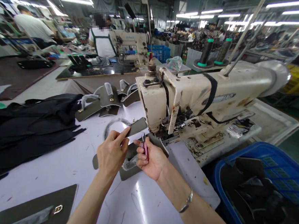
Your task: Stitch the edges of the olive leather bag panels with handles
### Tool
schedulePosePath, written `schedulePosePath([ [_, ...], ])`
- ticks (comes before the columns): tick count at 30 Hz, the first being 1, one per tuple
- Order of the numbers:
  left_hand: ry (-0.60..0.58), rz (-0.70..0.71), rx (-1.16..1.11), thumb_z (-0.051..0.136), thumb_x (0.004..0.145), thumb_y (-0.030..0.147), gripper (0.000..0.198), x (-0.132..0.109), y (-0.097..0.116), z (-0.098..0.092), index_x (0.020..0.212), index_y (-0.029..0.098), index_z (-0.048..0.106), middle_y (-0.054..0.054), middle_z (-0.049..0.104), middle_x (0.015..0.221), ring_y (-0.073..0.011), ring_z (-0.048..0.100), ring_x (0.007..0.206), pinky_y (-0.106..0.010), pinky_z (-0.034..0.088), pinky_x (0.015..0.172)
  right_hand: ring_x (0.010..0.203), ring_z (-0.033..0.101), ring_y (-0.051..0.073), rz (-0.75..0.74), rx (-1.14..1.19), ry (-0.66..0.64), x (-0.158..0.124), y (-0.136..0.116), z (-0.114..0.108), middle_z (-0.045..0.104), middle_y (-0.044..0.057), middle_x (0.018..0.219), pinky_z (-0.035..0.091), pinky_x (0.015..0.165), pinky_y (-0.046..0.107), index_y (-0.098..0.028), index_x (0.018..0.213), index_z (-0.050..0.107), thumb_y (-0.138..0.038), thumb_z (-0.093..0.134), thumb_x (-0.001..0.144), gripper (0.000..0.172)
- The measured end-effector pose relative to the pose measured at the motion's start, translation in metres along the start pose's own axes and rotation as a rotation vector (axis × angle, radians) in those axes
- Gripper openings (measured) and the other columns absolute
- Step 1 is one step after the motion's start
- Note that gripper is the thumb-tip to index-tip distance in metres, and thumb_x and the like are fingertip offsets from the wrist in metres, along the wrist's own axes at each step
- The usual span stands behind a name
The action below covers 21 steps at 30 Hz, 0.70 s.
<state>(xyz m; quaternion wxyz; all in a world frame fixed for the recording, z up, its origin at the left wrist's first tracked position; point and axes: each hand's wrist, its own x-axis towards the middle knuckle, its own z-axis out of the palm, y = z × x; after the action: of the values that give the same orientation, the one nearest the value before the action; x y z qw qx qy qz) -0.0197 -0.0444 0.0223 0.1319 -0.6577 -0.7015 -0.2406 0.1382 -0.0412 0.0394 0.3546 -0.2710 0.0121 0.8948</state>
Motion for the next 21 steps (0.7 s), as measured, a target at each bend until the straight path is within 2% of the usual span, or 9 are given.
schedulePosePath([
  [4,-0.004,-0.010,-0.015,0.052,0.100,0.028,0.039,-0.003,0.001,0.000,0.131,0.027,0.074,-0.003,0.066,0.088,-0.0162,0.058,0.070,-0.029,0.034,0.058,0.040,0.026,0.004,-0.068,0.050,0.024,0.009,-0.001,0.002,0.040,-0.007,0.058,0.018,0.038,0.015,-0.012,0.093,0.064,-0.035,0.029,0.114,0.047],
  [8,-0.028,0.013,-0.026,0.051,0.100,0.029,0.039,0.003,-0.005,-0.004,0.132,0.026,0.074,-0.005,0.067,0.089,-0.0160,0.057,0.070,-0.029,0.033,0.059,0.041,0.024,0.005,-0.148,0.030,0.077,0.014,0.000,0.002,0.039,-0.008,0.057,0.017,0.039,0.017,-0.016,0.085,0.060,-0.033,0.042,0.110,0.035],
  [11,0.022,0.031,0.019,0.053,0.100,0.029,0.037,0.035,-0.010,-0.012,0.130,0.024,0.074,-0.005,0.067,0.093,-0.0159,0.057,0.073,-0.028,0.031,0.060,0.043,0.024,0.005,-0.141,-0.058,0.013,0.008,0.006,0.001,0.041,-0.007,0.059,0.015,0.040,0.018,-0.016,0.087,0.063,-0.040,0.055,0.105,0.031],
  [13,0.102,0.006,0.094,0.047,0.104,0.031,0.039,0.072,-0.010,-0.020,0.133,0.024,0.072,-0.005,0.067,0.101,-0.0181,0.061,0.083,-0.026,0.031,0.064,0.043,0.022,0.004,-0.135,-0.170,-0.043,-0.001,0.012,-0.001,0.044,-0.007,0.063,0.012,0.041,0.019,-0.015,0.091,0.068,-0.052,0.065,0.097,0.037],
  [15,0.151,-0.027,0.097,0.038,0.107,0.030,0.046,0.110,-0.007,-0.028,0.147,0.027,0.060,-0.006,0.064,0.119,-0.0237,0.065,0.098,-0.029,0.039,0.075,0.044,0.019,0.003,-0.187,-0.322,-0.064,-0.011,0.017,-0.007,0.048,-0.006,0.066,0.008,0.042,0.021,-0.015,0.094,0.071,-0.062,0.071,0.088,0.047],
  [17,0.134,0.001,0.026,0.040,0.106,0.029,0.053,0.135,0.000,-0.033,0.159,0.028,0.042,-0.011,0.048,0.151,-0.0344,0.061,0.121,-0.037,0.043,0.084,0.046,0.020,0.004,-0.331,-0.504,-0.010,-0.023,0.018,-0.016,0.053,-0.004,0.069,0.011,0.044,0.023,-0.015,0.095,0.074,-0.066,0.071,0.085,0.052],
  [18,0.106,0.023,-0.022,0.041,0.105,0.030,0.057,0.137,0.006,-0.034,0.162,0.025,0.036,-0.014,0.042,0.156,-0.0372,0.058,0.127,-0.039,0.044,0.086,0.048,0.024,0.005,-0.438,-0.603,0.047,-0.029,0.016,-0.023,0.055,-0.003,0.069,0.015,0.045,0.023,-0.015,0.094,0.074,-0.066,0.072,0.084,0.051],
  [20,0.053,0.060,-0.140,0.046,0.104,0.030,0.055,0.120,0.019,-0.032,0.156,0.014,0.043,-0.015,0.054,0.145,-0.0329,0.062,0.120,-0.037,0.045,0.085,0.055,0.037,0.008,-0.697,-0.816,0.201,-0.041,0.007,-0.040,0.058,-0.001,0.070,0.028,0.052,0.024,-0.016,0.090,0.075,-0.060,0.072,0.087,0.044],
  [21,0.043,0.070,-0.205,0.048,0.104,0.031,0.047,0.099,0.027,-0.029,0.145,0.009,0.056,-0.012,0.066,0.122,-0.0269,0.067,0.106,-0.035,0.045,0.083,0.060,0.042,0.010,-0.830,-0.927,0.288,-0.046,-0.001,-0.050,0.059,-0.001,0.071,0.033,0.058,0.024,-0.016,0.088,0.075,-0.056,0.071,0.088,0.040],
])
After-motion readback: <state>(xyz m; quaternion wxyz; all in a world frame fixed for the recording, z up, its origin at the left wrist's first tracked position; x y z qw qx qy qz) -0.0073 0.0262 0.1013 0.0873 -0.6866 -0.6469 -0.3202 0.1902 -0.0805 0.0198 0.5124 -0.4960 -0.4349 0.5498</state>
